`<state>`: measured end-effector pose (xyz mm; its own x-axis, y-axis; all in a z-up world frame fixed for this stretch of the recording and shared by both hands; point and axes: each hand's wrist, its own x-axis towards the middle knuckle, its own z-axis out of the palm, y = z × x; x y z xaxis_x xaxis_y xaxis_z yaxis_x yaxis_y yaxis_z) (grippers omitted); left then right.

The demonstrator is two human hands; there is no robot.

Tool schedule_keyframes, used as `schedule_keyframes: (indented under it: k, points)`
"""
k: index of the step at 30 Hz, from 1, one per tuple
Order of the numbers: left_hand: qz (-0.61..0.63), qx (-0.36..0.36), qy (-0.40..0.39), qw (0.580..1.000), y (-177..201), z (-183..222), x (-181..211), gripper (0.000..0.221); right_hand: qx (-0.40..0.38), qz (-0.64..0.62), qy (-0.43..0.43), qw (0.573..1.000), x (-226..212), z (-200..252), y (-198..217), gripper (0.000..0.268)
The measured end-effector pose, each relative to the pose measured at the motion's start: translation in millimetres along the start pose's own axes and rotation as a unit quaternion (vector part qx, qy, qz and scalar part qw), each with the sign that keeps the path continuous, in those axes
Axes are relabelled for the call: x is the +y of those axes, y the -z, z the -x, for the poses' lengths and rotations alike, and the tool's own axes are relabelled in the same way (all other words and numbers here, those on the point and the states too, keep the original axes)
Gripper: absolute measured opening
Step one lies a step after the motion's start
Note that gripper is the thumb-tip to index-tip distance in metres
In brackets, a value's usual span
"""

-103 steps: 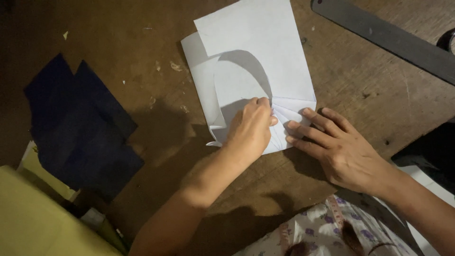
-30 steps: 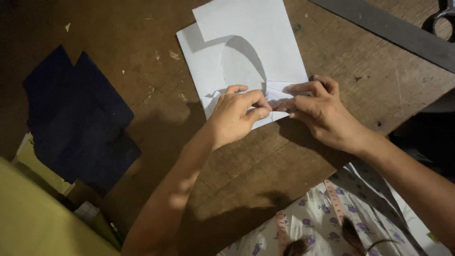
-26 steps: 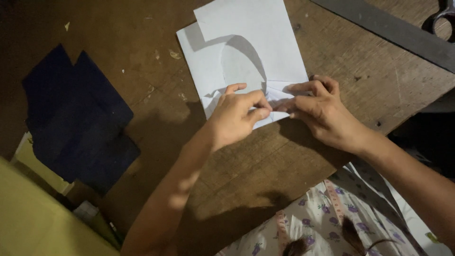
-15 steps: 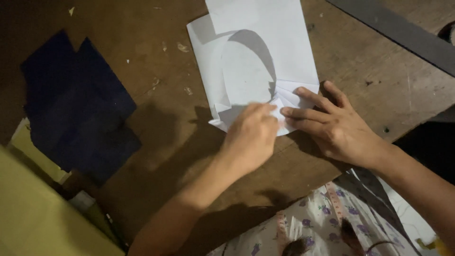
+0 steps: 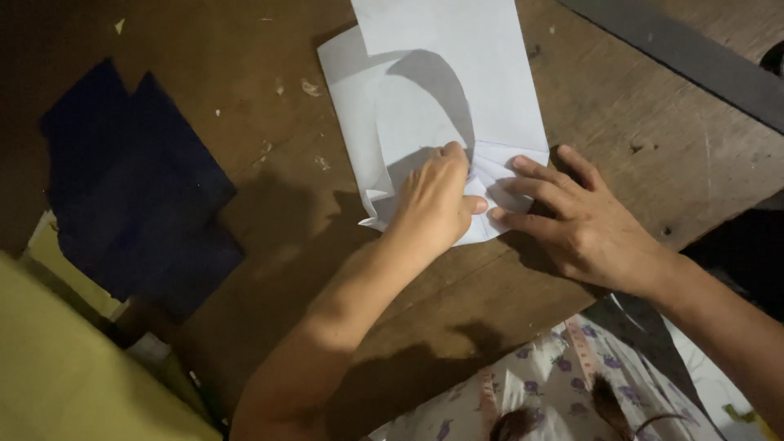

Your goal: Creasing and folding a paper pattern to create pleats using a hand tool.

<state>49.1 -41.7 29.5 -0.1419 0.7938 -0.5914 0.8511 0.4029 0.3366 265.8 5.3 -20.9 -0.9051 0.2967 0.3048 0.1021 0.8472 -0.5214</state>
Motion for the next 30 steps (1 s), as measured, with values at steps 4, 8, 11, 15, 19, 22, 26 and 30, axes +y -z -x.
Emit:
schedule_keyframes:
  k: [4,8,11,15,19,22,26,30]
  points:
    - [0.013,0.028,-0.005,1.0,0,2,0,0.041,-0.005,0.006,-0.008,1.0,2,2,-2,0.053]
    - [0.003,0.038,-0.007,0.999,-5,-1,-6,0.039,0.001,-0.005,-0.009,1.0,1,0,-1,0.061]
    - [0.0,0.024,-0.011,1.0,-2,-2,-4,0.04,0.016,-0.011,-0.017,1.0,-1,-2,0,0.058]
    - [0.001,-0.007,0.02,1.0,0,0,1,0.037,0.03,-0.021,-0.024,0.999,-1,-7,3,0.042]
    - [-0.054,0.086,-0.043,0.994,-12,0,-8,0.044,0.044,-0.028,-0.026,0.998,-1,-11,5,0.04]
    - [-0.091,0.169,-0.109,0.975,-15,0,-11,0.045,0.043,-0.03,-0.03,0.998,-1,-11,4,0.042]
    - [-0.059,0.155,-0.124,0.978,-10,3,-8,0.04,0.041,-0.044,-0.034,0.998,-2,-12,6,0.04]
    - [-0.057,0.162,-0.152,0.973,-9,3,-11,0.028,0.031,-0.059,-0.051,0.996,-1,-11,3,0.054]
